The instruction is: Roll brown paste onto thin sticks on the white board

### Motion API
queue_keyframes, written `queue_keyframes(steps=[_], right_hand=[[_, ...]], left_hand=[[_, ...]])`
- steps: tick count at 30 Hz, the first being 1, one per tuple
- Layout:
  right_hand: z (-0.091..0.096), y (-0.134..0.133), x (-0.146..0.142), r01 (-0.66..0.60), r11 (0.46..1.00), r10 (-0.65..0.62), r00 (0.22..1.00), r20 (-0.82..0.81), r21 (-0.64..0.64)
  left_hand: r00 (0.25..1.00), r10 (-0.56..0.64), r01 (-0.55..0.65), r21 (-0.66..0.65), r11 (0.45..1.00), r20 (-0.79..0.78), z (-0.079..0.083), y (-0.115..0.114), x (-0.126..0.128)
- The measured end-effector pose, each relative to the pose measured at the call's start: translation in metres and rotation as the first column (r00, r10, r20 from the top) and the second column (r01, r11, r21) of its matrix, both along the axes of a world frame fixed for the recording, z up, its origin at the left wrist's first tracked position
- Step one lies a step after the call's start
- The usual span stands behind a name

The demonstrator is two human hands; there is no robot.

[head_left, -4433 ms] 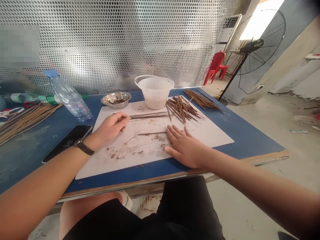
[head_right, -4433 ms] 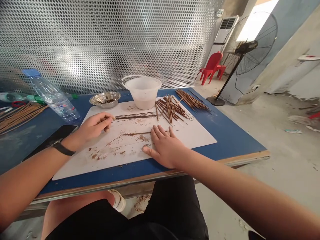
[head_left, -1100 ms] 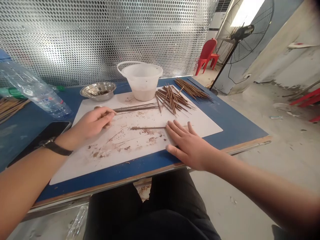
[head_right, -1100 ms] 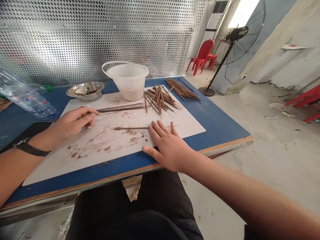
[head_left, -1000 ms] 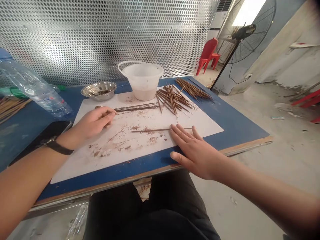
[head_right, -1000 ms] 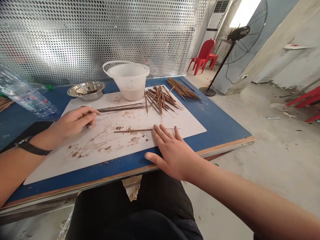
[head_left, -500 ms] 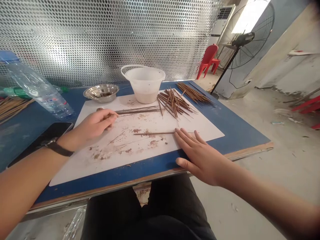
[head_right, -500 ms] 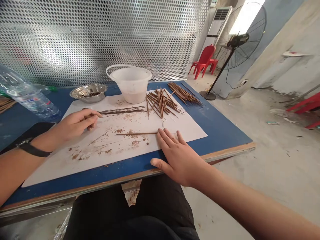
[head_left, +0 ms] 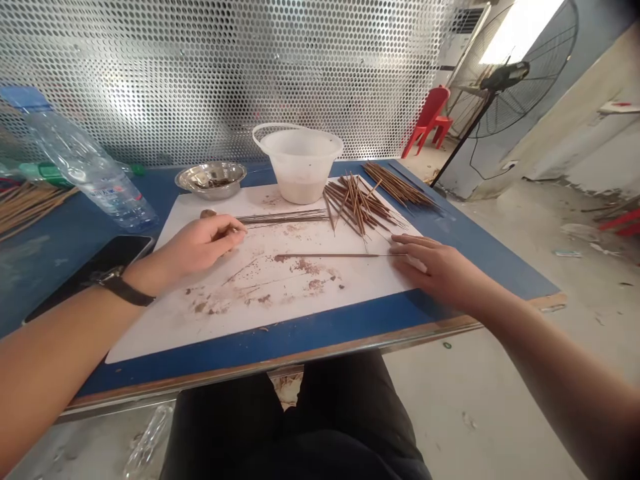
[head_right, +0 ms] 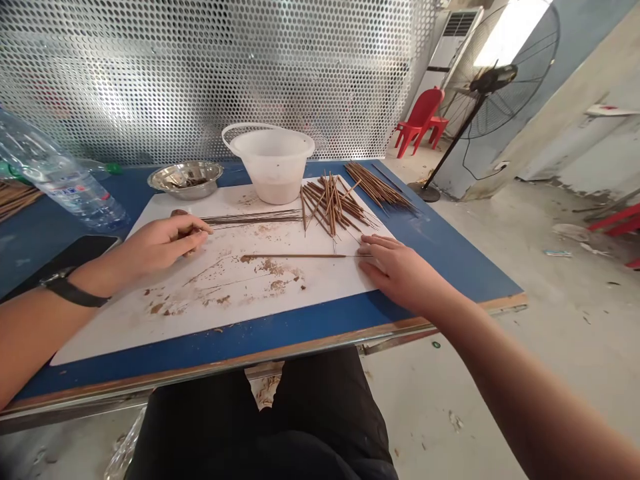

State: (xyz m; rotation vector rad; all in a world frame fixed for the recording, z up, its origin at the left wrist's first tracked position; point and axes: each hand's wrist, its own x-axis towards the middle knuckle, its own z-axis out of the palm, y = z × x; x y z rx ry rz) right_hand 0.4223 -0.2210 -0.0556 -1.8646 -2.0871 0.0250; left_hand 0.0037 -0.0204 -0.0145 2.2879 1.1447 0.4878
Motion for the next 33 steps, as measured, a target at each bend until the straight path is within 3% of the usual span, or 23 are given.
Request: queue_keyframes(steps=[8, 14, 18, 22, 25, 30, 33], right_hand=[[-0.005, 0.011, 0.002, -0.117, 0.98, 0.122, 0.992, -0.024, 0.161], [0.003, 0.016, -0.01, -0.013, 0.997, 0.02, 0.996, -0.092, 0.071], [0.013, 0.031, -0.024, -0.079, 0.997, 0.082, 0.991, -0.106, 0.026], [0.034, 0.05, -0.028, -0.173, 0.983, 0.164, 0.977, -0.135, -0.059], [0.059, 0.064, -0.023, -0.145, 0.985, 0.13, 0.98, -0.149, -0.094], [0.097, 0.1, -0.025, -0.084, 0.996, 0.075, 0.968, -0.241, -0.026], [0.101, 0.123, -0.037, -0.126, 0.992, 0.109, 0.939, -0.325, -0.031]], left_hand=[[1.0, -0.014, 0.013, 0.039, 0.999, 0.015, 0.001, -0.001, 0.003], [1.0, -0.012, 0.013, 0.033, 0.999, -0.027, 0.005, -0.004, 0.003], [1.0, -0.019, 0.019, 0.033, 0.999, -0.015, 0.005, -0.003, 0.001], [0.999, -0.026, 0.024, 0.036, 0.999, 0.036, 0.0, 0.008, -0.006], [0.994, -0.008, 0.009, -0.011, 1.0, 0.107, -0.005, 0.018, -0.012], [0.94, 0.098, -0.02, -0.235, 0.972, 0.327, -0.008, 0.019, -0.014], [0.854, 0.187, 0.0, -0.36, 0.933, 0.486, -0.007, 0.018, -0.013]])
